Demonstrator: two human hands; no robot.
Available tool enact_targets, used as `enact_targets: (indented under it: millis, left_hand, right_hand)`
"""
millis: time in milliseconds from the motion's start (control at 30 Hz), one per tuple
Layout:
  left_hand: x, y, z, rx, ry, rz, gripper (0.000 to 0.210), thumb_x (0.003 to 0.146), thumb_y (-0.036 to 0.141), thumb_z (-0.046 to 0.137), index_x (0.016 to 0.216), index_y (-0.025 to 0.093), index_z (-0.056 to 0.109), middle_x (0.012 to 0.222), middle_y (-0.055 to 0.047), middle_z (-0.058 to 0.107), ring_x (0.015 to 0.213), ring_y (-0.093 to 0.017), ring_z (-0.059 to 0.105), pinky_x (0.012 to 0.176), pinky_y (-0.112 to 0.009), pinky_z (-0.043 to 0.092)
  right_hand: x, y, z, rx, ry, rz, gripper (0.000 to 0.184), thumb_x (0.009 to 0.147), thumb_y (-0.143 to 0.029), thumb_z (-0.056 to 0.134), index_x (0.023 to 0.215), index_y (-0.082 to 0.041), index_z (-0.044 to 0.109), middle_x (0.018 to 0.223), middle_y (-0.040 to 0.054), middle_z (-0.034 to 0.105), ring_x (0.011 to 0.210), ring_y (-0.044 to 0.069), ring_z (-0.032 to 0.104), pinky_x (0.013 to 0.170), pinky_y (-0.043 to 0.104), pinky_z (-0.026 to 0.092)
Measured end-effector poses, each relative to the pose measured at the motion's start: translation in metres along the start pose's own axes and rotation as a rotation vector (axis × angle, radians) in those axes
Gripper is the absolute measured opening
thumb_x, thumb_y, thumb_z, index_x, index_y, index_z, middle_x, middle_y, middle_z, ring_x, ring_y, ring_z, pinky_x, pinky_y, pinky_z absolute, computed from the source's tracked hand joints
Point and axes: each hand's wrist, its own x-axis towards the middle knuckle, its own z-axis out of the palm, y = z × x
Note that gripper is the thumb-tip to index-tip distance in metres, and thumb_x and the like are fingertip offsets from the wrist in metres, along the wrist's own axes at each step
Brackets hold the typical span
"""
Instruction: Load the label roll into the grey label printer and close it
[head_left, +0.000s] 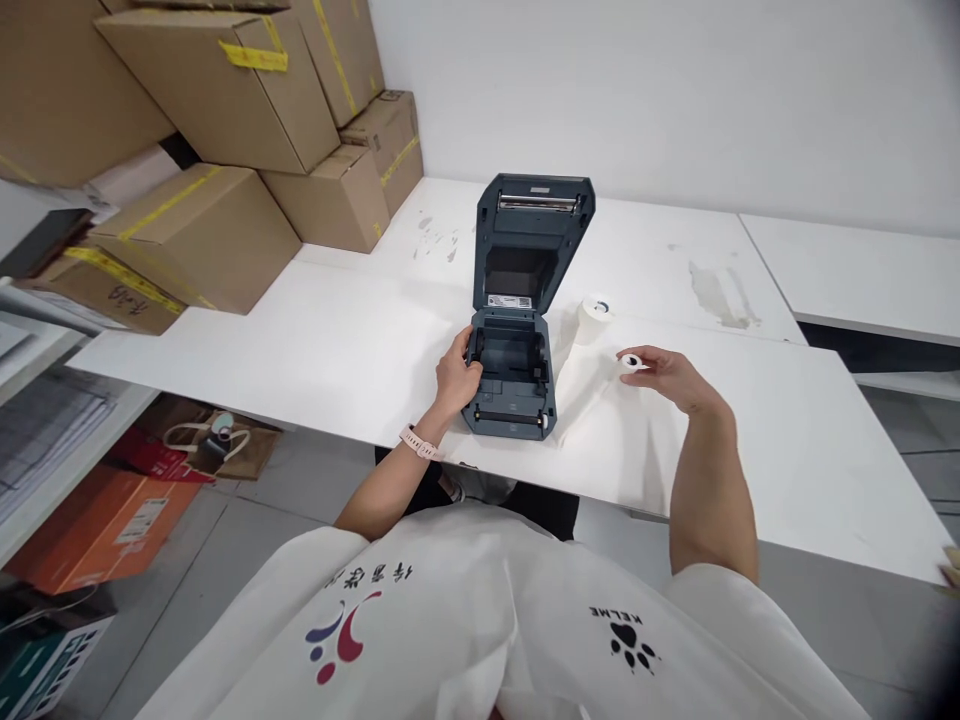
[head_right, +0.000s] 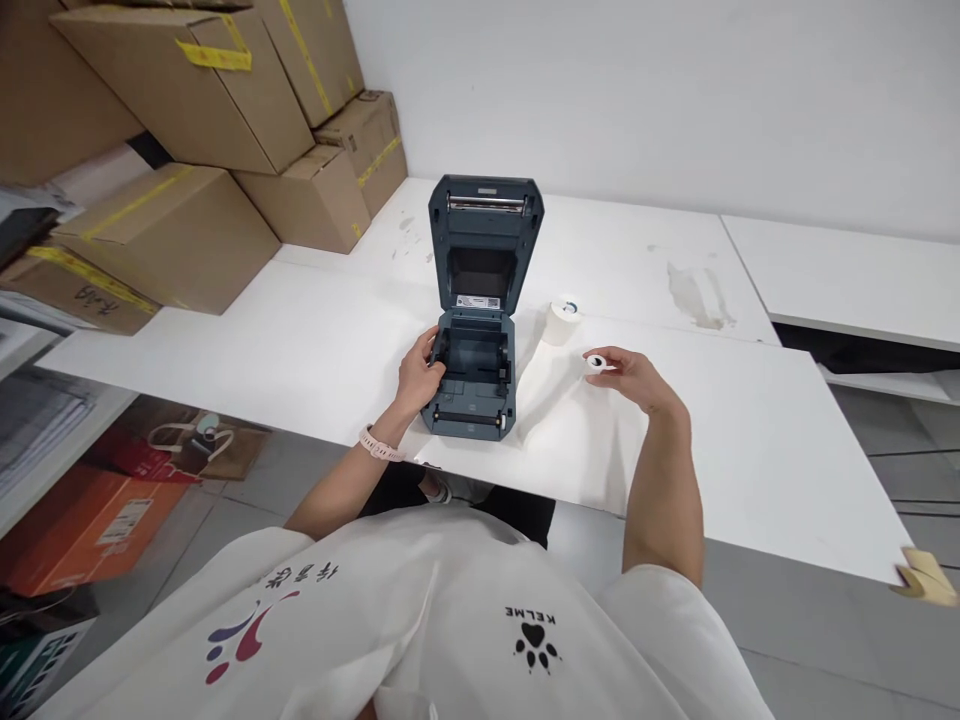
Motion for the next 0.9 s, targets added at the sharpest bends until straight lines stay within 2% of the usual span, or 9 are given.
enact_targets:
  millis: [67,133,267,367,533,633,733,800,900]
  left_hand:
    - [0.000,-0.001,0.001,-0.016,0.004,0.000,0.083,0.075,0.009,0.055,0.157,0.023,0.049,0.157,-0.009,0.061,0.146,-0.033,0.057,0.120,-0.052,0.047]
    - [0.000,0.000,0.000,-0.023,0.006,-0.005,0.083,0.075,0.009,0.055,0.156,0.023,0.050,0.157,-0.009,0.061,0.147,-0.033,0.056,0.121,-0.052,0.047]
    - [-0.003,0.007,-0.002,-0.027,-0.005,-0.022,0.085,0.073,0.008,0.056,0.157,0.023,0.049,0.155,-0.008,0.063,0.144,-0.033,0.059,0.123,-0.053,0.045]
    - [-0.005,0.011,-0.003,-0.024,0.001,-0.044,0.090,0.073,0.007,0.056,0.161,0.024,0.044,0.153,-0.008,0.065,0.140,-0.031,0.063,0.124,-0.054,0.044]
    - [-0.007,0.015,-0.003,0.008,0.000,-0.083,0.093,0.075,0.007,0.056,0.165,0.024,0.038,0.155,-0.010,0.062,0.138,-0.032,0.064,0.123,-0.056,0.043]
    - [-0.008,0.016,-0.003,0.016,0.006,-0.089,0.092,0.076,0.007,0.056,0.164,0.024,0.038,0.155,-0.010,0.063,0.139,-0.032,0.064,0.123,-0.056,0.043]
    - [-0.007,0.015,-0.003,0.004,0.002,-0.075,0.091,0.075,0.007,0.056,0.163,0.025,0.040,0.155,-0.008,0.063,0.140,-0.031,0.062,0.123,-0.055,0.043]
    - [-0.007,0.013,-0.003,0.003,0.004,-0.066,0.090,0.075,0.008,0.056,0.162,0.026,0.041,0.154,-0.007,0.064,0.141,-0.031,0.062,0.123,-0.055,0.043]
    - [-0.006,0.011,-0.002,0.006,0.014,-0.066,0.089,0.076,0.007,0.056,0.162,0.027,0.042,0.153,-0.007,0.065,0.143,-0.032,0.060,0.124,-0.056,0.042]
  right_hand:
    - [0.010,0.013,0.006,0.062,-0.017,-0.024,0.063,0.056,-0.055,0.095,0.107,-0.024,0.079,0.115,0.0084,0.077,0.097,0.027,0.070,0.092,0.047,0.058]
    - [0.017,0.018,0.007,0.127,-0.012,-0.082,0.068,0.061,-0.052,0.094,0.120,-0.026,0.075,0.131,0.0096,0.075,0.120,0.031,0.069,0.109,0.052,0.053]
    - [0.040,0.009,0.001,0.221,0.122,-0.175,0.086,0.063,-0.047,0.093,0.142,-0.033,0.060,0.157,0.0104,0.059,0.152,0.032,0.049,0.126,0.055,0.038]
    - [0.074,-0.006,0.006,0.163,0.092,-0.142,0.098,0.056,-0.040,0.096,0.145,-0.029,0.056,0.164,0.0138,0.051,0.155,0.035,0.044,0.127,0.056,0.036]
    - [0.113,-0.027,0.033,0.209,0.053,0.017,0.098,0.041,-0.037,0.099,0.130,-0.019,0.061,0.137,0.0160,0.071,0.128,0.037,0.066,0.111,0.055,0.053]
    - [0.104,-0.042,0.039,0.366,0.053,-0.087,0.081,0.042,-0.043,0.098,0.113,-0.021,0.067,0.117,0.0096,0.078,0.113,0.033,0.071,0.101,0.049,0.059]
    - [0.077,-0.076,0.039,0.416,-0.110,-0.215,0.067,0.051,-0.052,0.095,0.106,-0.022,0.071,0.104,0.0080,0.081,0.105,0.034,0.074,0.092,0.048,0.061]
    - [0.056,-0.111,0.044,0.271,-0.252,-0.313,0.070,0.055,-0.053,0.094,0.113,-0.021,0.071,0.109,0.0083,0.080,0.107,0.035,0.074,0.091,0.046,0.060]
    - [0.031,-0.168,0.069,-0.245,-0.443,-0.476,0.072,0.063,-0.047,0.090,0.127,-0.023,0.067,0.126,0.0079,0.076,0.114,0.034,0.071,0.095,0.044,0.057]
